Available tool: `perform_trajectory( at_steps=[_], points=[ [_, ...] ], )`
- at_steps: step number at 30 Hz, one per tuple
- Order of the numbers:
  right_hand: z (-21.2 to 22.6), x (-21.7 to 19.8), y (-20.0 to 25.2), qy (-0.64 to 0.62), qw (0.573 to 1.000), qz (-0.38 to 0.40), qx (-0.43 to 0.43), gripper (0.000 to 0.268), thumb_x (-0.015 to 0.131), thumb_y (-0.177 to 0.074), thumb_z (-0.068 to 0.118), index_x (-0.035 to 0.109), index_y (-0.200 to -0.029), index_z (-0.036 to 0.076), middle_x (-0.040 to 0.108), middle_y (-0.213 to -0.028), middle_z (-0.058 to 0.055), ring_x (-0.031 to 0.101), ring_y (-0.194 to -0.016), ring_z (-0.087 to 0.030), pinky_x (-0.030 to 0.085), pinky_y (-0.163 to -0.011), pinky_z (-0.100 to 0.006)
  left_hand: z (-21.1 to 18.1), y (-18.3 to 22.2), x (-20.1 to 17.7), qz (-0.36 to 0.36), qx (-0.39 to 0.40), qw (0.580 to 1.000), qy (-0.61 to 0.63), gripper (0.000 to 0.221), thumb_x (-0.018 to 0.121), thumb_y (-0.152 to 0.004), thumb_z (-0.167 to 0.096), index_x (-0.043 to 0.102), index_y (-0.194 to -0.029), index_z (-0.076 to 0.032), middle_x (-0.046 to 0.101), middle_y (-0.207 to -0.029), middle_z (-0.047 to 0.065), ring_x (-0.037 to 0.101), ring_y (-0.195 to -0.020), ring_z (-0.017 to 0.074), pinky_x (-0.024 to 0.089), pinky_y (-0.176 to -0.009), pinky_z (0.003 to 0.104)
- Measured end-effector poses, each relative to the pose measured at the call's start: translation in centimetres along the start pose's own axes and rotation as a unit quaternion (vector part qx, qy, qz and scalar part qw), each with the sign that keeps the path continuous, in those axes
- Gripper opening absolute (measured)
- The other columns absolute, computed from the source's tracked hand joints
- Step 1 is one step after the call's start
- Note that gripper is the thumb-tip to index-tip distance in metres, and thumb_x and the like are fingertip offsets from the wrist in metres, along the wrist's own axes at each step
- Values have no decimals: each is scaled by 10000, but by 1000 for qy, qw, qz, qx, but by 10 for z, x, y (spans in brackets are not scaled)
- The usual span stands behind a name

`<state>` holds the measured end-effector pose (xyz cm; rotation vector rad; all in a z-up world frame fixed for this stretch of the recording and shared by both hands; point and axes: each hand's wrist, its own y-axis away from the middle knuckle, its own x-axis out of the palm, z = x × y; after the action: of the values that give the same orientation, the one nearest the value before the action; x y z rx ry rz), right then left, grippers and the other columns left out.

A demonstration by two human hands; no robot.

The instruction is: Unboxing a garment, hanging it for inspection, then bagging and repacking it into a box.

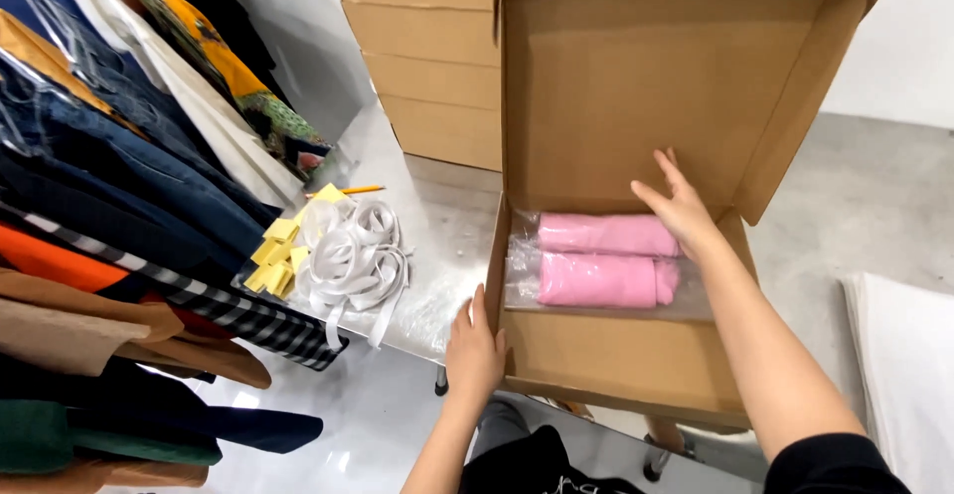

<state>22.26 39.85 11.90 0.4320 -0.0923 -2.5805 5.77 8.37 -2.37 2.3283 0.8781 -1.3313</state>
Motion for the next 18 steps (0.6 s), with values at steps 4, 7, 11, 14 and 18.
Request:
perform_trajectory(
  at_steps=[4, 7, 11, 14, 18],
  points=[
    [-79, -36, -12, 95, 993, -44, -63, 782, 795, -929, 476, 512, -1607, 209, 344, -1731, -109, 348, -1540, -407, 283, -1268, -536, -35, -7, -23, 14, 77, 988, -129, 1036, 805, -906, -231, 167, -1721, -168, 229, -1687, 237, 146, -1589, 493, 251, -1243, 619],
    [-124, -65, -1, 239, 970, -38, -10, 931, 826, -825, 496, 477, -1640, 212, 395, -1711, -132, 400, -1526, -375, 302, -1278, -498, -16, -35, 36, -141, 307, 937, -87, 711, 794, -796, -109, 566, -1459, 10, 530, -1421, 272, 477, -1439, 474, 398, -1212, 509],
    [-140, -66, 52, 358, 927, 50, 98, 1185, 887, -777, 433, 241, -1725, 136, 310, -1711, -289, 392, -1531, -452, 336, -1275, -551, -12, -62, 89, -30, 232, 939, -252, 196, 540, -975, -125, 605, -1153, -73, 601, -1151, 139, 607, -1108, 329, 504, -872, 390],
    [-176, -56, 70, 431, 894, 63, 108, 1261, 943, -754, 291, 162, -1739, 189, 460, -1613, -271, 526, -1440, -449, 448, -1214, -540, -12, -81, 103, -9, 209, 930, -303, 259, 439, -1015, -103, 629, -1170, -18, 691, -1145, 216, 571, -1182, 422, 404, -938, 483],
    [-217, -47, 72, 528, 846, 18, 78, 1139, 889, -794, 176, 203, -1700, 103, 597, -1426, -316, 619, -1342, -501, 531, -1143, -527, -1, -113, 106, -1, 241, 896, -373, 251, 440, -993, -176, 648, -1097, -81, 763, -1011, 136, 581, -1106, 341, 344, -978, 487]
  ],
)
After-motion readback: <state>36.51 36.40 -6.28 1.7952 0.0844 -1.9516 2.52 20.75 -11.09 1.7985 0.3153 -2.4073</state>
